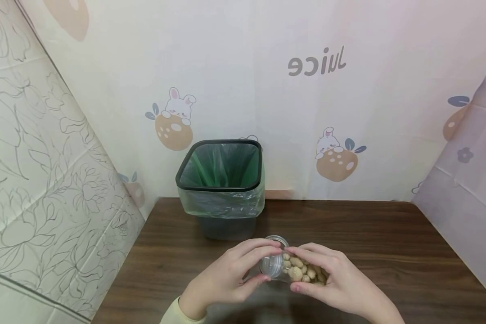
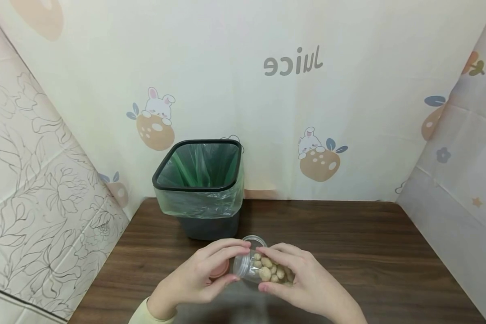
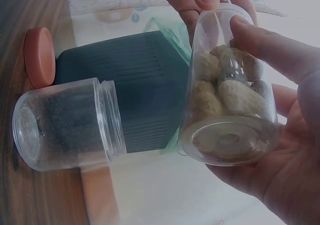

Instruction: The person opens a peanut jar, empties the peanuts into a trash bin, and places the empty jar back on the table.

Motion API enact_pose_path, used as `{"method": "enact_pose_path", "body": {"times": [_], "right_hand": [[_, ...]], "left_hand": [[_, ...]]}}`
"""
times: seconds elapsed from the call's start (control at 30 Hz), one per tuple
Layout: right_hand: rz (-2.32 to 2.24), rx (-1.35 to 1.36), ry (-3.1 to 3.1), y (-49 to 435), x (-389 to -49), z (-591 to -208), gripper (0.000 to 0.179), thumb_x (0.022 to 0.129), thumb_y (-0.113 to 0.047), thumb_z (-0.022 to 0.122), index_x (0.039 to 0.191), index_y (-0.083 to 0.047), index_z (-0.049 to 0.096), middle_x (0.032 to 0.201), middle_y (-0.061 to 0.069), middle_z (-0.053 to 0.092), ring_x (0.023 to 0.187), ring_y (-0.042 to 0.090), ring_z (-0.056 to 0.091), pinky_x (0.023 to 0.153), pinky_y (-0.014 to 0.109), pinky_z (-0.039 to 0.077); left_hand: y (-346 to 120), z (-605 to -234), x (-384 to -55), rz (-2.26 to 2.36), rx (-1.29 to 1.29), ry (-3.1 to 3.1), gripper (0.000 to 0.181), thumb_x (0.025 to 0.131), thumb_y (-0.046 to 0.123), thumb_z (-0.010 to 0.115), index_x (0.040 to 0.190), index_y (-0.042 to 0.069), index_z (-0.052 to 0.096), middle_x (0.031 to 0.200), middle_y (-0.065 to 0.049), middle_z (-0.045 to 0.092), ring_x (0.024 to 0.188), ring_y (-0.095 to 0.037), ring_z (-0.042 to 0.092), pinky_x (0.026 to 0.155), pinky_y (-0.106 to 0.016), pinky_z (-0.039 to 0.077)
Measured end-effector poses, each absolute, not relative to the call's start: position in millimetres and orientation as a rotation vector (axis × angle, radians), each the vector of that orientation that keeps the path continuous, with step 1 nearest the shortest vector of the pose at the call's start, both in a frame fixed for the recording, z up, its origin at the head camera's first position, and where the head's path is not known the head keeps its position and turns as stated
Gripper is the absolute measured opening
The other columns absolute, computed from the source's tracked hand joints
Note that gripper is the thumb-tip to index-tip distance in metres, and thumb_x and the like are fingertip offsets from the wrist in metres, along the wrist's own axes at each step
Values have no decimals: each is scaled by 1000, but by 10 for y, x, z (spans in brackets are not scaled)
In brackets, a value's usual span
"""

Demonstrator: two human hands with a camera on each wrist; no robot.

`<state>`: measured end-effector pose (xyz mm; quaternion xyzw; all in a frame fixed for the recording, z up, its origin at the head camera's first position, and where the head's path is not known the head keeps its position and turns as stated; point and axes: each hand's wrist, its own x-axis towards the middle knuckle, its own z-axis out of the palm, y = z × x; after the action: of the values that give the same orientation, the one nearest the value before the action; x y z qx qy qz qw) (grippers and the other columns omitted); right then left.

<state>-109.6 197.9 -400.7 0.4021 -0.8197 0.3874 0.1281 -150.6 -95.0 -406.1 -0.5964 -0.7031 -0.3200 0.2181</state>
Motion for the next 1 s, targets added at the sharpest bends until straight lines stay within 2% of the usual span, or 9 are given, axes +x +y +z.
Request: {"method": "enact_pose_path", "body": {"times": [0.4, 0.63, 1.0], "right_hand": [[1081, 1178, -2379, 1961, -1118, -4023, 65, 88, -22, 93, 147, -15, 67, 129, -6, 71, 97, 4, 67, 83, 16, 54], [1030, 1169, -2374, 1952, -1115, -4045, 64, 89, -23, 93, 147, -14, 68, 130, -5, 71, 98, 4, 67, 83, 15, 53], [990, 1140, -2362, 1937, -1108, -4056, 63, 89, -27, 93, 146, -12, 69, 132, -4, 71, 101, 5, 68, 83, 14, 53]], "left_hand": [[-952, -4090, -1504, -904, -1626, -1988, 62, 94, 5, 80, 150, 0, 56, 152, -12, 59, 141, -22, 59, 115, -32, 49], [-943, -4094, -1508, -871, -1610, -1953, 56, 101, 15, 78, 150, -1, 56, 150, -12, 61, 141, -22, 59, 116, -34, 48], [-937, -4097, -1496, -892, -1570, -1981, 61, 98, 14, 81, 151, 0, 56, 148, -12, 63, 138, -21, 61, 115, -33, 50]]}}
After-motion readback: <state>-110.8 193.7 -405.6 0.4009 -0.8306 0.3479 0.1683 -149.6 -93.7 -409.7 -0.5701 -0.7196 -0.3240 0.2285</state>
